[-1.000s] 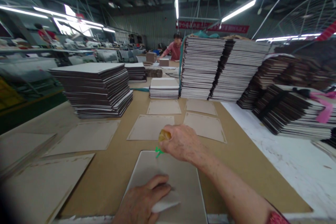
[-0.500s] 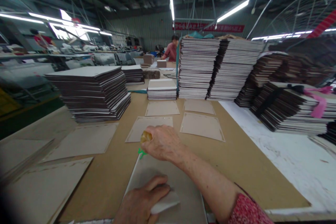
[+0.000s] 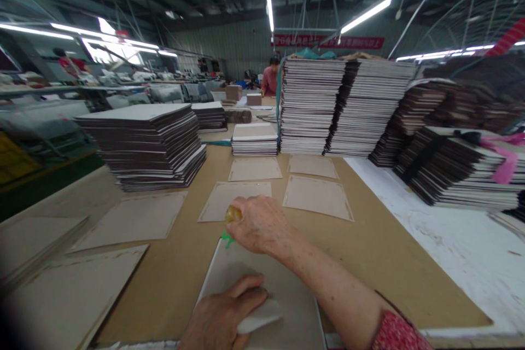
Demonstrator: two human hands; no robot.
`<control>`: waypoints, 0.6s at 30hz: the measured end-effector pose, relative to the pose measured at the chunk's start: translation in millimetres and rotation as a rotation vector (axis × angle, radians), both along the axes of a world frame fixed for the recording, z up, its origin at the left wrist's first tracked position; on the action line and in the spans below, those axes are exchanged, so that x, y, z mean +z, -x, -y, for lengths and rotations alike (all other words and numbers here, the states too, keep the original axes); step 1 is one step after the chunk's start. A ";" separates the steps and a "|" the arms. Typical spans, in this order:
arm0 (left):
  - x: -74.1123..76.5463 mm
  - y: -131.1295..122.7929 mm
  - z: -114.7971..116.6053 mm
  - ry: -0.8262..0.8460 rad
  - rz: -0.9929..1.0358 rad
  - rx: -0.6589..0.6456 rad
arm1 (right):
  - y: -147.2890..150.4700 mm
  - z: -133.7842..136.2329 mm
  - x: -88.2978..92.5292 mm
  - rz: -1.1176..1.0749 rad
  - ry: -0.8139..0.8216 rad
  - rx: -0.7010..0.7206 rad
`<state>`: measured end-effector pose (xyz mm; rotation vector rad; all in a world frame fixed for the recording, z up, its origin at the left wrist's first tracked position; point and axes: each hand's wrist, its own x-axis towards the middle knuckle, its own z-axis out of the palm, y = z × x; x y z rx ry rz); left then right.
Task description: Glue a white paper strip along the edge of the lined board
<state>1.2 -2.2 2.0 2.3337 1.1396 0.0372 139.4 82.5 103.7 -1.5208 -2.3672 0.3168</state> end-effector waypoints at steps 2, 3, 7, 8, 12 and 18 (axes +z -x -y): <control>2.2 -1.0 1.3 -0.006 -0.008 0.008 | -7.4 0.3 2.8 0.011 0.018 -0.029; 3.2 -1.5 1.9 -0.008 -0.014 0.017 | -12.1 0.4 4.1 0.015 0.030 -0.044; 5.6 -2.5 3.0 -0.010 -0.024 0.032 | -34.2 1.5 5.0 0.013 0.073 -0.106; 6.1 -2.6 3.1 -0.006 -0.023 0.027 | -40.2 2.1 4.1 0.011 0.084 -0.122; 9.3 -3.1 3.9 0.000 -0.039 0.030 | -65.5 6.3 -0.7 -0.004 0.139 -0.179; 11.3 -4.6 6.0 -0.014 -0.070 0.049 | -106.4 18.2 -5.0 -0.044 0.207 -0.281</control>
